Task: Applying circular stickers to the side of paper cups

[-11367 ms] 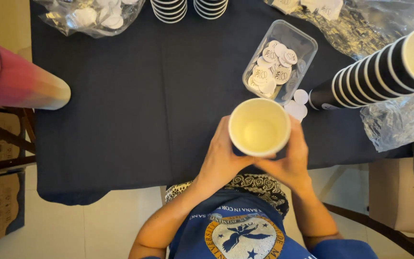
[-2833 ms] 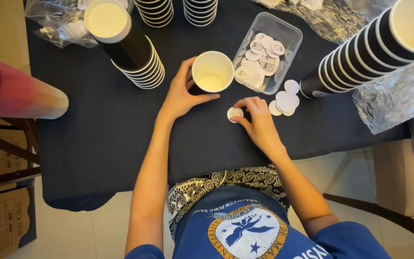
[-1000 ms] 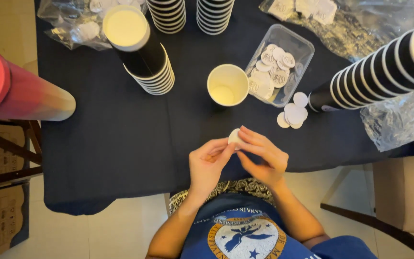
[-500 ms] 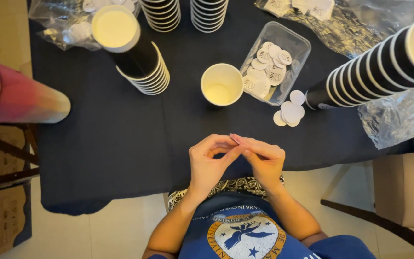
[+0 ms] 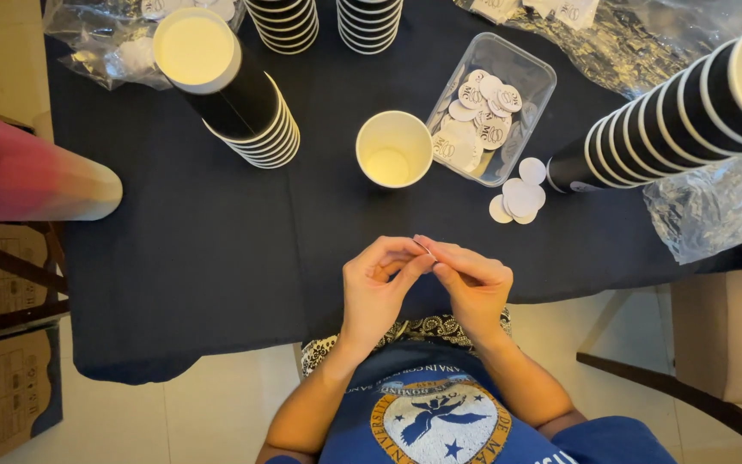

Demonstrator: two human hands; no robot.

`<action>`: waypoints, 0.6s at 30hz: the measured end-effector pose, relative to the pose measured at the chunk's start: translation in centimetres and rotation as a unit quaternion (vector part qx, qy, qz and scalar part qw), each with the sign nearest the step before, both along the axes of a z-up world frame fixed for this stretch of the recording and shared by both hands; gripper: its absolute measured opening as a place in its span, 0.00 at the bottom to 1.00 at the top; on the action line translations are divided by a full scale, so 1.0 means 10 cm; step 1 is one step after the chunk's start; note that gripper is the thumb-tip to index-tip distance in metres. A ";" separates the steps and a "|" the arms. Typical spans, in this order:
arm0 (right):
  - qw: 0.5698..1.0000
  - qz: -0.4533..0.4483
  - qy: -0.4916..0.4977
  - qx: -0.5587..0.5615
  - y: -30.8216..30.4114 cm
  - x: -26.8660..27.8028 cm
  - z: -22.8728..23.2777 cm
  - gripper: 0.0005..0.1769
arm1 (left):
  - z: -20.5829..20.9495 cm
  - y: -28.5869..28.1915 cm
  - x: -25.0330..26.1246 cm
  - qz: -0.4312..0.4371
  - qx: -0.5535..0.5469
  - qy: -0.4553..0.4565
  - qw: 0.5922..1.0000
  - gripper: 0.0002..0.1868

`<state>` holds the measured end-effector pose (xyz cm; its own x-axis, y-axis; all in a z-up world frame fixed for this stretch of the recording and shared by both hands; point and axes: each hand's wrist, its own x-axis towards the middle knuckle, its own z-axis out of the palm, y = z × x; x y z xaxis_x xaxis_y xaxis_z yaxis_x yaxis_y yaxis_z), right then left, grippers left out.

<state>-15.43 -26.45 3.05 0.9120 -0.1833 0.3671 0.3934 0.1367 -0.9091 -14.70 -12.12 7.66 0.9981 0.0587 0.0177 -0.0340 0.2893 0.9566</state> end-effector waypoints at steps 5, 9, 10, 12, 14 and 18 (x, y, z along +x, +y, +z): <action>1.000 0.002 -0.004 0.010 0.01 -0.01 0.04 0.09 | 0.03 0.00 -0.01 -0.014 -0.012 0.015 1.000 0.04; 0.999 -0.014 0.020 0.030 0.01 -0.02 0.03 0.08 | 0.06 -0.02 -0.01 -0.020 -0.006 -0.004 1.000 0.04; 0.998 -0.018 0.039 0.049 0.01 -0.03 0.04 0.07 | 0.05 -0.03 0.00 -0.019 0.026 -0.030 0.999 0.04; 0.996 -0.024 0.058 0.069 0.00 -0.03 0.04 0.06 | 0.05 -0.01 0.00 -0.019 0.059 -0.055 0.997 0.03; 0.989 -0.014 0.099 0.109 -0.02 -0.03 0.04 0.03 | 0.07 0.04 0.01 -0.014 0.154 -0.109 0.982 0.03; 0.983 -0.022 0.139 0.118 -0.08 0.03 0.14 0.03 | 0.09 0.07 0.03 -0.011 0.199 -0.134 0.971 0.03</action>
